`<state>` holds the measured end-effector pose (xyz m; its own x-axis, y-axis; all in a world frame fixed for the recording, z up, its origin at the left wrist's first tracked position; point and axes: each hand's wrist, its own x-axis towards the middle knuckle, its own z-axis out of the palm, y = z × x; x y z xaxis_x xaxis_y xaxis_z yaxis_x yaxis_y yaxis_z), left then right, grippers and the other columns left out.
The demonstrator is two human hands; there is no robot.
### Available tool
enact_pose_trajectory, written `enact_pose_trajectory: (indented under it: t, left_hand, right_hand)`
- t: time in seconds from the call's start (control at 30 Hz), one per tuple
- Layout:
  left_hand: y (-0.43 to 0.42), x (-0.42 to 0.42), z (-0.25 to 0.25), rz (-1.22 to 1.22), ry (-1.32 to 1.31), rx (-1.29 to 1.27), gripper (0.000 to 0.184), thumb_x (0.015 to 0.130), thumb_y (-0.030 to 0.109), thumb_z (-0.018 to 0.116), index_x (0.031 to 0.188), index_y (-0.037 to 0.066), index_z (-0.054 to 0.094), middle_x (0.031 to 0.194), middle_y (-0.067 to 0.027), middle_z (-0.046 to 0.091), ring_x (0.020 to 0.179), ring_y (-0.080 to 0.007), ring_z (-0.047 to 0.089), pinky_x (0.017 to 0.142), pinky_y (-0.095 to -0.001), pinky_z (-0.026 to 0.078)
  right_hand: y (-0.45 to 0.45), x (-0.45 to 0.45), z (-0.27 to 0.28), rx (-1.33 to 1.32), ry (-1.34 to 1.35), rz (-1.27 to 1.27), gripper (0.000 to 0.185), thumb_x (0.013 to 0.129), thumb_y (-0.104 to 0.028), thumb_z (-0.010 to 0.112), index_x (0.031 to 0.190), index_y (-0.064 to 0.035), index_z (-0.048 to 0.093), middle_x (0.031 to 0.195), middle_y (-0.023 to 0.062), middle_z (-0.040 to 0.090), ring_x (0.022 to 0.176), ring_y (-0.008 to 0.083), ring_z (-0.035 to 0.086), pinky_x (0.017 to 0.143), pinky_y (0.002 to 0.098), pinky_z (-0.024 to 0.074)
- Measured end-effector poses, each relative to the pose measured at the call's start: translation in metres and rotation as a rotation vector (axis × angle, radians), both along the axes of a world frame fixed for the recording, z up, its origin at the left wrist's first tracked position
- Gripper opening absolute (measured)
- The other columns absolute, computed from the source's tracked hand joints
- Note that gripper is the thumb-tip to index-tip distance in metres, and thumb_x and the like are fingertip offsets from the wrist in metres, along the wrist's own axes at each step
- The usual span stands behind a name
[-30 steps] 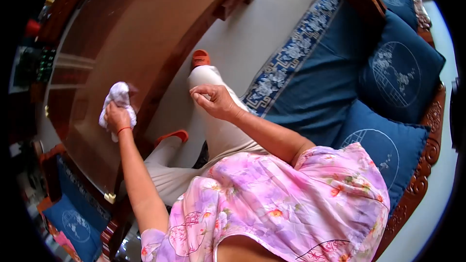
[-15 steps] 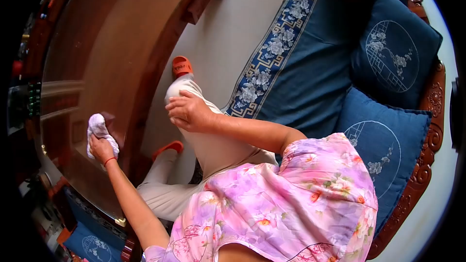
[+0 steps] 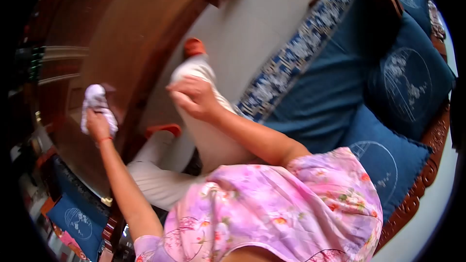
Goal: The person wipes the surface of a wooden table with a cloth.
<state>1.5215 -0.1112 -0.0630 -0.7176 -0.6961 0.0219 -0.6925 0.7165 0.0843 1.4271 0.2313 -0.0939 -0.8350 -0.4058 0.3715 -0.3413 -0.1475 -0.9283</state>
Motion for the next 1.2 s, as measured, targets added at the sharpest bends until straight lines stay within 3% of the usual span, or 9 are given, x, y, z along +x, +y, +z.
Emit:
enact_pose_trajectory:
  t: [0.07, 0.2, 0.33, 0.47, 0.6, 0.8, 0.93, 1.07, 1.2]
  left_hand:
    - [-0.031, 0.026, -0.021, -0.210, -0.037, -0.110, 0.043, 0.083, 0.008, 0.042, 0.121, -0.010, 0.048, 0.126, -0.0277, 0.049, 0.118, -0.0388, 0.046, 0.103, -0.0411, 0.034]
    - [0.003, 0.052, -0.014, -0.359, 0.091, -0.187, 0.042, 0.075, 0.004, 0.047, 0.115, -0.005, 0.053, 0.116, -0.0220, 0.054, 0.107, -0.0385, 0.050, 0.097, -0.0464, 0.037]
    - [0.040, 0.037, -0.002, -0.347, 0.129, -0.130, 0.043, 0.074, 0.005, 0.049, 0.115, -0.004, 0.054, 0.122, -0.0204, 0.053, 0.112, -0.0370, 0.047, 0.101, -0.0448, 0.034]
    - [0.085, -0.035, 0.009, -0.516, 0.216, -0.126, 0.035, 0.076, 0.006, 0.049, 0.108, -0.004, 0.058, 0.114, -0.0175, 0.055, 0.109, -0.0357, 0.049, 0.097, -0.0442, 0.039]
    - [0.090, -0.117, 0.010, -0.500, 0.296, -0.117, 0.031, 0.078, 0.011, 0.052, 0.107, 0.006, 0.061, 0.112, -0.0108, 0.058, 0.105, -0.0323, 0.051, 0.090, -0.0420, 0.044]
    - [-0.037, -0.220, -0.007, -0.285, 0.236, -0.227, 0.022, 0.081, 0.012, 0.049, 0.098, 0.010, 0.061, 0.102, -0.0097, 0.059, 0.099, -0.0347, 0.053, 0.085, -0.0444, 0.046]
    - [-0.121, -0.294, -0.009, -0.031, 0.110, -0.173, 0.027, 0.087, 0.023, 0.043, 0.103, 0.010, 0.062, 0.112, -0.0127, 0.059, 0.106, -0.0369, 0.053, 0.092, -0.0459, 0.043]
    - [-0.183, -0.363, -0.005, 0.178, 0.051, -0.102, 0.040, 0.090, 0.036, 0.042, 0.117, 0.014, 0.060, 0.128, -0.0110, 0.054, 0.119, -0.0345, 0.049, 0.097, -0.0434, 0.041]
    - [-0.162, -0.424, -0.007, -0.112, -0.012, -0.114, 0.037, 0.086, 0.028, 0.042, 0.110, 0.010, 0.062, 0.114, -0.0160, 0.061, 0.107, -0.0327, 0.058, 0.092, -0.0438, 0.044]
  right_hand:
    - [0.011, -0.001, 0.001, 0.157, 0.092, 0.007, 0.015, 0.079, -0.017, 0.057, 0.078, -0.0040, 0.065, 0.089, 0.0086, 0.068, 0.081, 0.0230, 0.064, 0.086, 0.0395, 0.0441]
    - [0.007, 0.002, 0.009, 0.416, 0.226, 0.121, 0.013, 0.078, -0.020, 0.061, 0.077, -0.0078, 0.066, 0.083, 0.0068, 0.067, 0.081, 0.0231, 0.064, 0.091, 0.0416, 0.0416]
    - [-0.030, 0.028, 0.003, 0.980, 0.330, 0.874, 0.018, 0.075, -0.020, 0.057, 0.084, -0.0088, 0.068, 0.085, 0.0105, 0.067, 0.082, 0.0281, 0.064, 0.074, 0.0417, 0.0496]
    - [-0.075, 0.047, -0.012, 1.085, 0.564, 1.544, 0.027, 0.074, -0.020, 0.057, 0.092, -0.0034, 0.068, 0.093, 0.0130, 0.067, 0.088, 0.0315, 0.065, 0.072, 0.0419, 0.0513]
    - [-0.138, 0.029, -0.013, 1.117, 0.634, 1.579, 0.026, 0.074, -0.018, 0.057, 0.091, -0.0037, 0.069, 0.095, 0.0136, 0.068, 0.089, 0.0292, 0.065, 0.074, 0.0405, 0.0516]
    - [-0.175, 0.021, -0.040, 1.177, 0.554, 1.518, 0.028, 0.074, -0.018, 0.055, 0.095, -0.0034, 0.066, 0.095, 0.0129, 0.067, 0.089, 0.0293, 0.064, 0.075, 0.0421, 0.0506]
    - [-0.176, -0.002, -0.003, 0.722, 0.395, 1.383, 0.034, 0.072, -0.017, 0.054, 0.102, -0.0034, 0.063, 0.097, 0.0172, 0.066, 0.091, 0.0337, 0.063, 0.080, 0.0440, 0.0491]
    - [-0.175, -0.019, -0.008, 0.759, 0.300, 1.422, 0.040, 0.074, -0.024, 0.059, 0.106, 0.0008, 0.058, 0.098, 0.0195, 0.063, 0.096, 0.0340, 0.060, 0.082, 0.0447, 0.0480]
    - [-0.176, -0.029, 0.007, 0.761, 0.332, 1.519, 0.043, 0.075, -0.024, 0.059, 0.108, 0.0021, 0.057, 0.099, 0.0207, 0.063, 0.095, 0.0356, 0.060, 0.082, 0.0452, 0.0481]
